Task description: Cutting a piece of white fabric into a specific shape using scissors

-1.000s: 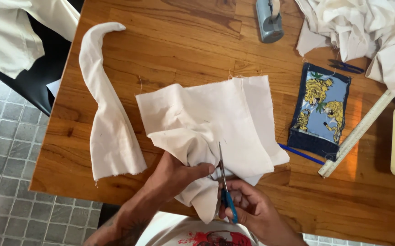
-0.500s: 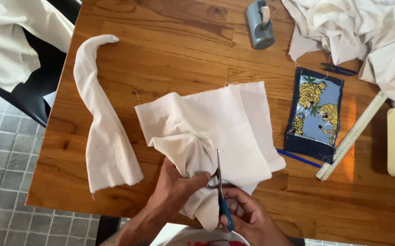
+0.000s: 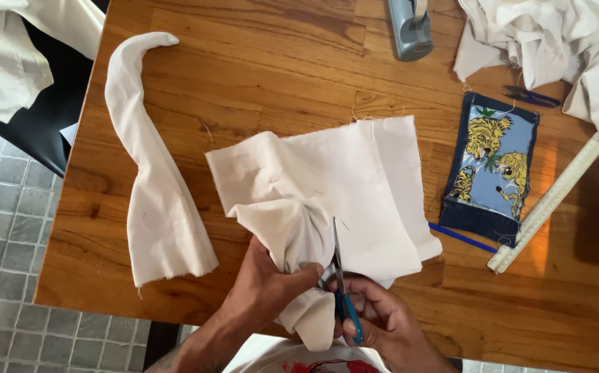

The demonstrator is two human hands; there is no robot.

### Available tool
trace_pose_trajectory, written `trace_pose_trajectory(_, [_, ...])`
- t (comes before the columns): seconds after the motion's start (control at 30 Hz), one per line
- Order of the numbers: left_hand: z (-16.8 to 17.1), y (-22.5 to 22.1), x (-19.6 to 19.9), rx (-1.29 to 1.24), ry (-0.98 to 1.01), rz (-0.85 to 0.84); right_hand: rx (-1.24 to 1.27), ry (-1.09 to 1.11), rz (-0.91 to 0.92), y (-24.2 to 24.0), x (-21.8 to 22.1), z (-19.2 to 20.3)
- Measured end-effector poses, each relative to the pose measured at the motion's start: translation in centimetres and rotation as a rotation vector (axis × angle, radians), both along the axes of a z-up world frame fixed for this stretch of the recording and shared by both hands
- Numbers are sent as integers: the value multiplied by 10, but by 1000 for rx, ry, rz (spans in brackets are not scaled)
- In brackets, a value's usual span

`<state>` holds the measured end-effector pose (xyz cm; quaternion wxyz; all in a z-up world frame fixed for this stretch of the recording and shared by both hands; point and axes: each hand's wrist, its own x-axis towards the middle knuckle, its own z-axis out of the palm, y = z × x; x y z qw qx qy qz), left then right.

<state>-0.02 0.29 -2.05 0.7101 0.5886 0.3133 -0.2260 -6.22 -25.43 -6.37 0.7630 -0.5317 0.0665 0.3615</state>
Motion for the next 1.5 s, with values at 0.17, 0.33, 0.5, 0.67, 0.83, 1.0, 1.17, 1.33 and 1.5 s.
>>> trace_pose_trajectory(0.17, [-5, 17, 1, 142, -102, -69, 69, -135, -14, -3, -4, -5])
trace_pose_trajectory(0.33, [-21, 41, -10, -170, -359, -284, 66, -177, -146, -2, -13, -6])
trace_pose_trajectory(0.5, [-43, 63, 8, -698, -126, -128, 90, -108, -31, -8, -11, -6])
trace_pose_trajectory(0.67, [18, 44, 43, -231, 243, -307, -69, -188, 68, -11, -8, 2])
trace_pose_trajectory(0.83, [44, 24, 36, 157, 208, -331, -46, -147, -9, -14, -18, -15])
trace_pose_trajectory(1.0, [48, 7, 18, -30, 112, -107, 13, -99, -27, 4, -23, -9])
trace_pose_trajectory(1.17, [55, -3, 13, 36, 189, 11, 1, -53, -47, 12, -22, 4])
trace_pose_trajectory(1.33, [42, 4, 9, -10, 144, 60, 17, 30, 9, 4, -15, 13])
trace_pose_trajectory(1.5, [29, 11, 10, -88, 91, -10, 7, -46, 113, -7, -4, 7])
